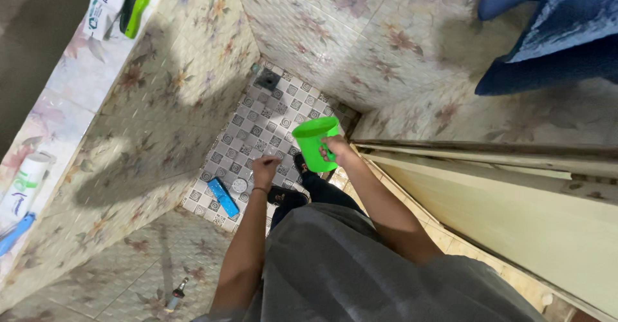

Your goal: The person scrubs a tiled bathroom floor using a blue sponge and a green scoop. They repeatedly pour water from the scoop onto the floor and scrub the surface, moving around the small area to cover different sections.

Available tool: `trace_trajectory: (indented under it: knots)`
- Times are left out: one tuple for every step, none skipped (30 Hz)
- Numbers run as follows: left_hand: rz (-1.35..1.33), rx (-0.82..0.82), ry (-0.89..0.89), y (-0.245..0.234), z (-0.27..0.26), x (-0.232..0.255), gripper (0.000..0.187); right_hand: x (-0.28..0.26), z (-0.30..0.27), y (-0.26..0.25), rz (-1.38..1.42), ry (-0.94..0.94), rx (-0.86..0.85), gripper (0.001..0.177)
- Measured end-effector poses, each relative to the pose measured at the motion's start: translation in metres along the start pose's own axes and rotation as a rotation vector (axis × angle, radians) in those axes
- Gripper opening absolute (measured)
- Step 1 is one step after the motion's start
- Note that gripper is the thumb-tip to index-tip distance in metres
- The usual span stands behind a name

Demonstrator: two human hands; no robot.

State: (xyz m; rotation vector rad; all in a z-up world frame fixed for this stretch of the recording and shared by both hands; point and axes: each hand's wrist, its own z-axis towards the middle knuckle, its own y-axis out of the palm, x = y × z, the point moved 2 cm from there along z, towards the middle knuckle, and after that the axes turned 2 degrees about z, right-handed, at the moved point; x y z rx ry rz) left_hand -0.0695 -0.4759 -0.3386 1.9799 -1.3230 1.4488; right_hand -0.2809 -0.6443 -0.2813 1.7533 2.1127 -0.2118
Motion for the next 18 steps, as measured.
trace_trajectory:
  knots:
    - [0.006, -0.021, 0.007, 0.009, 0.004, 0.009, 0.012, -0.003, -0.004, 0.004, -0.008, -0.001, -0.017, 0.015]
    - [-0.003, -0.066, 0.047, 0.019, 0.010, 0.021, 0.011, -0.010, -0.010, 0.006, 0.032, -0.059, -0.028, 0.016]
    - [-0.011, -0.109, 0.082, 0.028, 0.014, 0.034, 0.010, -0.019, -0.019, 0.006, 0.072, -0.111, -0.038, 0.017]
    - [0.057, -0.110, 0.168, 0.037, 0.019, 0.050, 0.011, -0.029, -0.028, 0.007, 0.111, -0.164, -0.049, 0.018]
    - [0.125, -0.114, 0.252, 0.043, 0.023, 0.066, 0.012, -0.041, -0.040, 0.006, 0.183, -0.222, -0.103, 0.019]
    - [0.062, -0.138, 0.221, 0.047, 0.024, 0.079, 0.014, -0.054, -0.052, 0.005, 0.254, -0.280, -0.157, 0.020]
    - [-0.002, -0.163, 0.193, 0.052, 0.028, 0.094, 0.016, -0.068, -0.065, 0.005, 0.279, -0.347, -0.204, 0.021]
    - [-0.066, -0.188, 0.166, 0.054, 0.030, 0.107, 0.018, -0.082, -0.076, 0.006, 0.302, -0.415, -0.250, 0.023]
    - [-0.051, -0.202, 0.180, 0.053, 0.031, 0.117, 0.019, -0.093, -0.084, 0.009, 0.347, -0.416, -0.264, 0.022]
    - [-0.037, -0.216, 0.195, 0.053, 0.030, 0.124, 0.019, -0.101, -0.092, 0.011, 0.392, -0.417, -0.278, 0.021]
    - [-0.021, -0.232, 0.211, 0.051, 0.029, 0.128, 0.020, -0.106, -0.097, 0.014, 0.438, -0.420, -0.291, 0.021]
    - [-0.008, -0.209, 0.211, 0.047, 0.028, 0.128, 0.020, -0.108, -0.099, 0.017, 0.450, -0.394, -0.301, 0.021]
    - [0.005, -0.190, 0.214, 0.044, 0.027, 0.124, 0.020, -0.107, -0.099, 0.018, 0.463, -0.371, -0.308, 0.021]
    - [0.018, -0.170, 0.216, 0.041, 0.026, 0.118, 0.021, -0.103, -0.098, 0.019, 0.475, -0.348, -0.316, 0.021]
    - [-0.016, -0.180, 0.190, 0.038, 0.025, 0.107, 0.020, -0.098, -0.094, 0.020, 0.457, -0.340, -0.321, 0.020]
    - [-0.049, -0.190, 0.165, 0.034, 0.024, 0.095, 0.019, -0.089, -0.089, 0.021, 0.439, -0.333, -0.326, 0.020]
    - [-0.083, -0.200, 0.135, 0.030, 0.021, 0.079, 0.018, -0.077, -0.083, 0.021, 0.421, -0.322, -0.329, 0.021]
    - [-0.123, -0.211, 0.087, 0.026, 0.019, 0.063, 0.017, -0.063, -0.076, 0.019, 0.425, -0.264, -0.286, 0.019]
